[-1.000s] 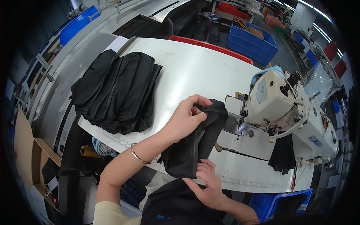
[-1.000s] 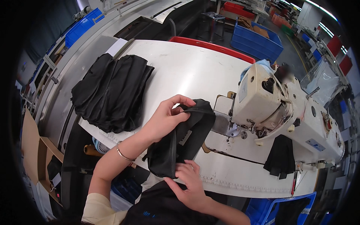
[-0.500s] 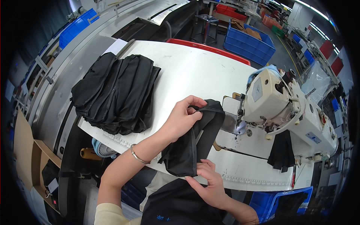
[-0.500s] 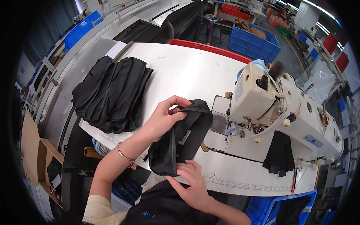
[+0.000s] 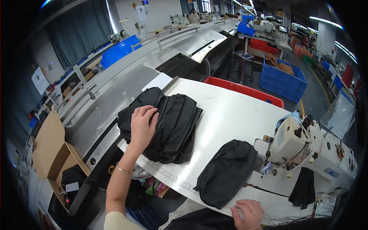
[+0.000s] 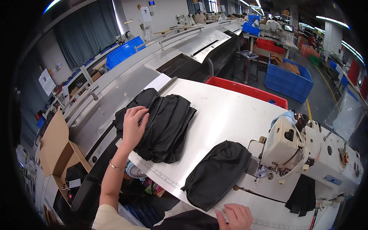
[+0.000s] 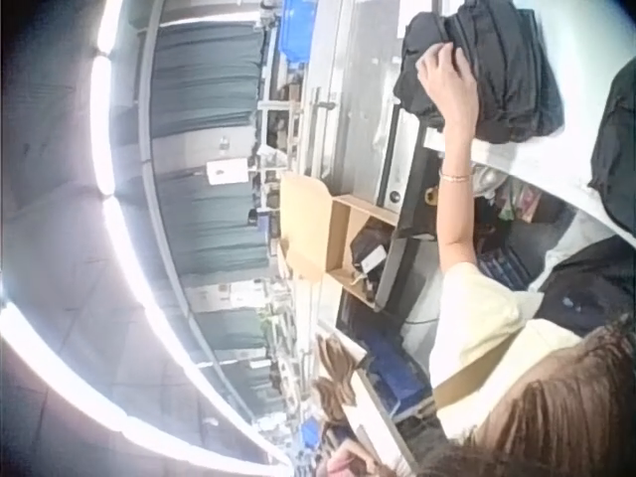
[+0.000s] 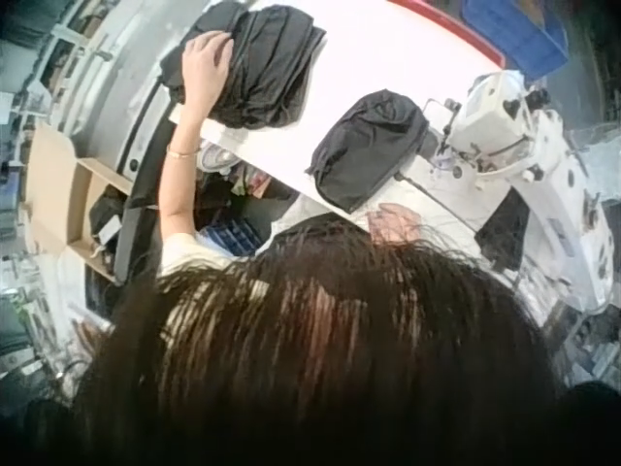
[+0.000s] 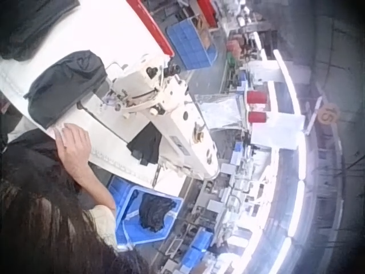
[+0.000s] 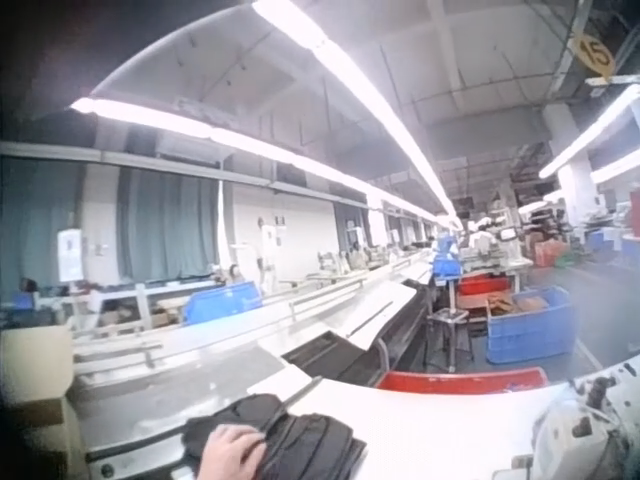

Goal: Sewing and assembling black leather or fabric bags using an industrial sewing machine.

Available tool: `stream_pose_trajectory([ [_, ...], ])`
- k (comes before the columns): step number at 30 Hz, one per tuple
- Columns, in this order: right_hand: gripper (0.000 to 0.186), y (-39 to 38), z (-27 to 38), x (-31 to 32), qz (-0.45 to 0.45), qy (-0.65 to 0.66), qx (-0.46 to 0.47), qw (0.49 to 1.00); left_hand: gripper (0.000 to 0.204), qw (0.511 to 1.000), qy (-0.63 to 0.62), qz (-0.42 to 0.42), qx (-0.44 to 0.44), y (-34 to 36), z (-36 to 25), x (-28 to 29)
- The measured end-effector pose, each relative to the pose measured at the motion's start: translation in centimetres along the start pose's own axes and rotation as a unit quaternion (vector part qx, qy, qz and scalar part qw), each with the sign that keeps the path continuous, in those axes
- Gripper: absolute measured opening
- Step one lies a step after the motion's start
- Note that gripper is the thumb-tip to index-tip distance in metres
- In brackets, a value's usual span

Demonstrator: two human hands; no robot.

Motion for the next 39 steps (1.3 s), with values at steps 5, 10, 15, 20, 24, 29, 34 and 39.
stream_pose_trajectory([
  [5, 0.023, 15.6, -10.8, 7.7, -0.088, 0.172, -0.268, 0.944, 0.038, 0.992, 0.099, 0.013, -0.080, 2.1, 5.0, -4.0],
  [10, 0.019, 20.5, -11.9, 7.5, -0.074, 0.139, -0.265, 0.951, 0.011, 0.975, 0.180, 0.128, -0.032, 3.3, 10.4, -9.4],
  [15, 0.034, 27.9, -13.9, 2.6, 0.026, 0.219, -0.240, 0.945, 0.013, 0.967, -0.148, -0.084, 0.188, 5.5, 11.5, -2.3],
  [20, 0.048, 37.2, -16.3, -11.4, -0.083, 0.255, -0.244, 0.932, 0.013, 0.925, -0.300, 0.023, 0.231, 5.3, 9.1, -1.8],
  [24, 0.044, 39.9, -18.7, -20.5, -0.133, 0.352, -0.441, 0.815, 0.015, 0.902, -0.346, 0.054, 0.251, 4.8, 8.7, -1.6],
  [29, 0.027, 41.7, -18.4, -22.4, -0.126, 0.312, -0.427, 0.839, 0.016, 0.914, -0.294, 0.134, 0.248, 3.7, 8.5, -1.0],
  [34, 0.020, 41.7, -17.5, -19.5, -0.227, 0.230, -0.315, 0.892, 0.027, 0.995, -0.063, 0.010, 0.071, 5.9, 4.5, 1.3],
  [39, 0.019, 42.4, -16.6, -19.0, -0.222, 0.216, -0.244, 0.919, 0.024, 0.996, -0.009, 0.071, 0.053, 5.8, 6.5, -0.6],
])
Point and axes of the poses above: each hand's wrist, its own y-axis towards the middle knuckle, its own x-axis out of the back of the hand, z = x × y, the point moved 8 cm from there along y, towards the middle knuckle, and after that the axes turned 12 degrees about -z, right-handed, at the moved point
